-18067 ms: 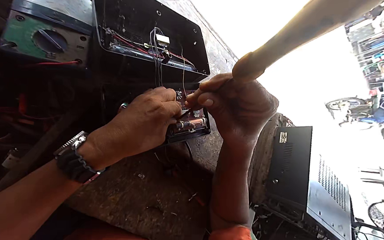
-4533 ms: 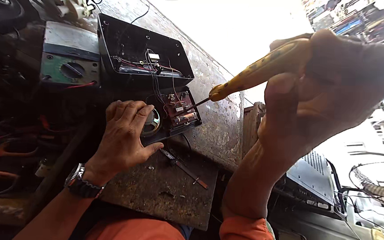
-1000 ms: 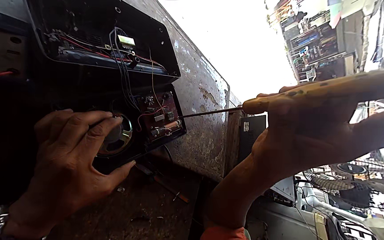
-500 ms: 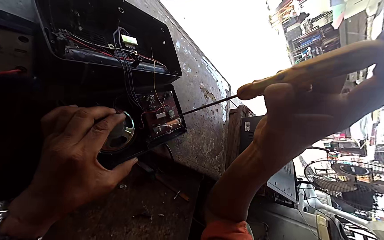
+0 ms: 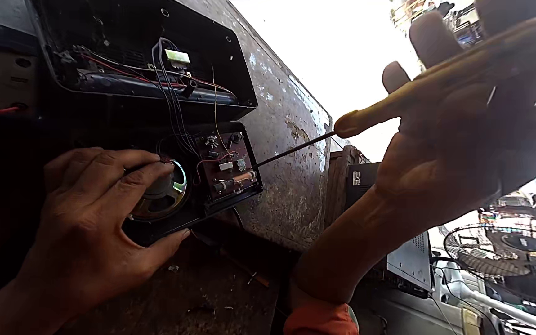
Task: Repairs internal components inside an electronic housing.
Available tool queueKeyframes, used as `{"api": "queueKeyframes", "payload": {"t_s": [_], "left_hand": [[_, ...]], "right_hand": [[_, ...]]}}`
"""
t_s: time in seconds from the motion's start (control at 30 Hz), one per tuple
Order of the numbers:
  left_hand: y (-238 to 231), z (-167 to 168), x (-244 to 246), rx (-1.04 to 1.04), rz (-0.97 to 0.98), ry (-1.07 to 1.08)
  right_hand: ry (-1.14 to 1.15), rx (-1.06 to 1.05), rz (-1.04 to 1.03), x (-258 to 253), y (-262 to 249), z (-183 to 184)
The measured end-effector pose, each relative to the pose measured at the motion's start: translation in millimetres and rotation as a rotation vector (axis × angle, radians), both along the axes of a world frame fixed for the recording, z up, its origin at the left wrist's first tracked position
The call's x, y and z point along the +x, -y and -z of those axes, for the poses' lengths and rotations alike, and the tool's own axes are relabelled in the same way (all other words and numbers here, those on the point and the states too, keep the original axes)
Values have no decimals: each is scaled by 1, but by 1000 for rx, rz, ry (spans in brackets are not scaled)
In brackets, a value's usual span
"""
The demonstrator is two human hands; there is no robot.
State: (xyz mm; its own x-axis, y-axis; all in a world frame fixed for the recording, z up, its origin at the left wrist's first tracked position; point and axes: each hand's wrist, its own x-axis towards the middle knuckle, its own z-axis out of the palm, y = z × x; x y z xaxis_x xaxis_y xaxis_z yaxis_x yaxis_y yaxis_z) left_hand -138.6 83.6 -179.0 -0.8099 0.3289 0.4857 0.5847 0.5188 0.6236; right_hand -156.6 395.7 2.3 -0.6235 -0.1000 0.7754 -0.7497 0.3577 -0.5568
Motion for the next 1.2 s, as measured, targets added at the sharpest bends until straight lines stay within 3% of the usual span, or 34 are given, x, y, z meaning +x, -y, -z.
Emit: {"api": "queueKeyframes", "payload": {"t_s": [0.07, 0.17, 0.2, 0.33, 0.5, 0.57, 0.63, 0.7, 0.8, 0.87, 0.97, 1.1, 1.13, 1.2], "left_hand": [[-1, -1, 1, -9, -2, -2], [0, -1, 1, -16, 1, -14], [0, -1, 1, -15, 0, -14], [0, 1, 2, -10, -9, -5], [-1, 3, 0, -5, -8, -10], [-1, 5, 1, 0, -14, -14], [-1, 5, 1, 6, -15, -12], [-1, 6, 1, 10, -17, -14], [-1, 8, 1, 20, -12, -16], [-1, 9, 1, 31, -10, -13], [-1, 9, 1, 30, -14, -8], [-2, 11, 0, 31, -16, -12], [-2, 11, 0, 34, -14, -13], [-1, 11, 0, 38, -13, -9]], "right_hand": [[-15, -44, 33, 3, 0, -3], [-208, 21, 345, 0, 3, -4], [-210, 40, 361, 0, 3, -5], [15, -28, 80, 6, 0, -9], [-228, 28, 418, 2, 8, -7], [-105, 86, 255, 5, 0, -10], [9, 7, 29, -1, -1, -14], [-62, -49, 101, -4, 6, -13], [-285, -26, 438, -9, 19, -11], [-153, 79, 390, 2, 16, -12], [36, 23, 105, 9, 11, -13], [-166, 23, 472, 4, 24, -10], [-164, 57, 487, 5, 23, -11], [-42, 106, 302, 9, 13, -15]]}}
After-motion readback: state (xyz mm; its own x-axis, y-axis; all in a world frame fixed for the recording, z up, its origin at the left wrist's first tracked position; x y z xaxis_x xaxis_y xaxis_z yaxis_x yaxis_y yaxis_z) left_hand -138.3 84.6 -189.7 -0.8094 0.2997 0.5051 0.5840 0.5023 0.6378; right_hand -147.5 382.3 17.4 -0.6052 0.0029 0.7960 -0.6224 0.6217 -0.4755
